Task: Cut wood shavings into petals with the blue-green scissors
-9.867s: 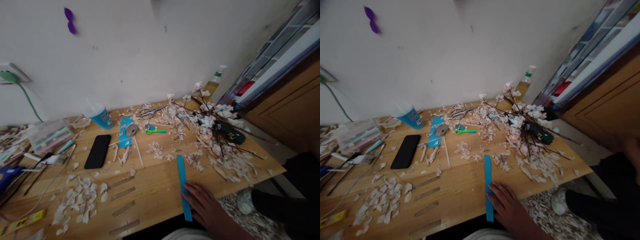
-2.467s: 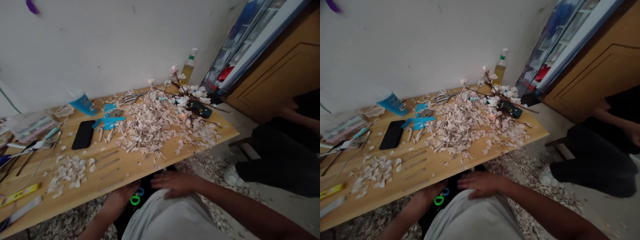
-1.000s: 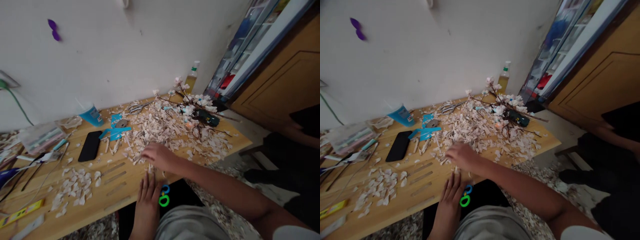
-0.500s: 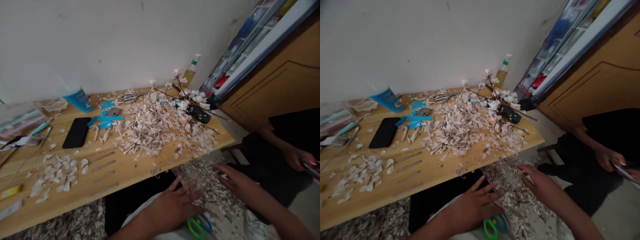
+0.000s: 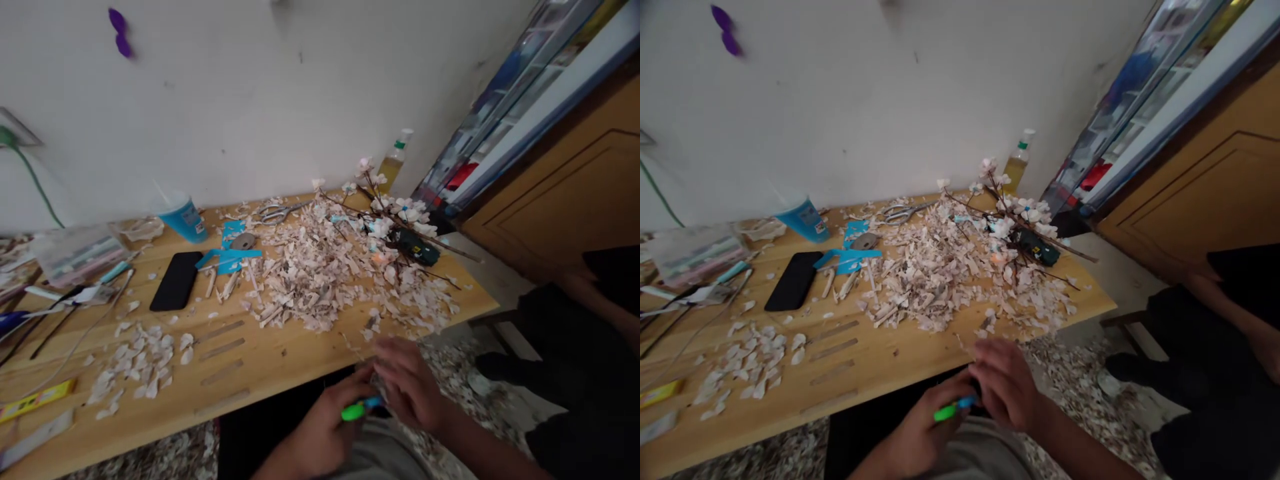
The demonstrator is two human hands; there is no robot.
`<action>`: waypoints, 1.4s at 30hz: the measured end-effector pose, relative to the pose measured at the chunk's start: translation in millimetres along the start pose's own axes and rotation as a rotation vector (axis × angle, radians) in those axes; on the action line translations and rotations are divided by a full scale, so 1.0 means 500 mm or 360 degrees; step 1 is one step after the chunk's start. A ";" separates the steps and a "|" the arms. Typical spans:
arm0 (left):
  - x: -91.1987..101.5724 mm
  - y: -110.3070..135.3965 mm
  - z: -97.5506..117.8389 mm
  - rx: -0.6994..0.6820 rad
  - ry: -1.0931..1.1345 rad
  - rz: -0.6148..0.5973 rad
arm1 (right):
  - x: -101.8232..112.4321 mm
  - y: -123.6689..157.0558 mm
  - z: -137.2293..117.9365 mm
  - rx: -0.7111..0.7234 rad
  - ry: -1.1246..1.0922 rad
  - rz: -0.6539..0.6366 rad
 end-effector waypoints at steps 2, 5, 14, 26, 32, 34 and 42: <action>-0.006 0.022 -0.004 0.0137 0.0133 0.0324 | -0.004 -0.050 0.039 -0.0059 0.0078 -0.0197; 0.046 0.085 -0.043 0.0290 -0.0249 0.0754 | -0.048 -0.134 0.079 -0.0088 0.0285 -0.0516; 0.230 0.024 -0.100 0.0384 -0.1283 0.0776 | -0.124 -0.363 0.136 -0.0169 0.0404 -0.0583; 0.223 0.043 -0.132 0.0481 -0.1652 0.0522 | -0.129 -0.232 0.097 -0.0772 0.0416 -0.0422; 0.294 -0.011 -0.120 0.0419 -0.1531 0.0431 | -0.108 -0.323 0.140 -0.0696 0.0341 -0.0529; 0.315 0.028 -0.109 0.0416 -0.1530 0.0525 | -0.070 -0.277 0.130 -0.0757 0.0348 -0.0480; 0.290 0.088 -0.118 0.0816 -0.1524 0.0450 | -0.083 -0.026 0.039 -0.0385 0.0380 -0.0597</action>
Point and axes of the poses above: each hand's wrist, its own y-axis away from the middle knuckle, its own x-axis out of the back of the hand, z = x × y, the point moved 2 cm from there along -y, towards the middle knuckle, and after that the axes turned 11 degrees about -z, right-handed, at the moved point
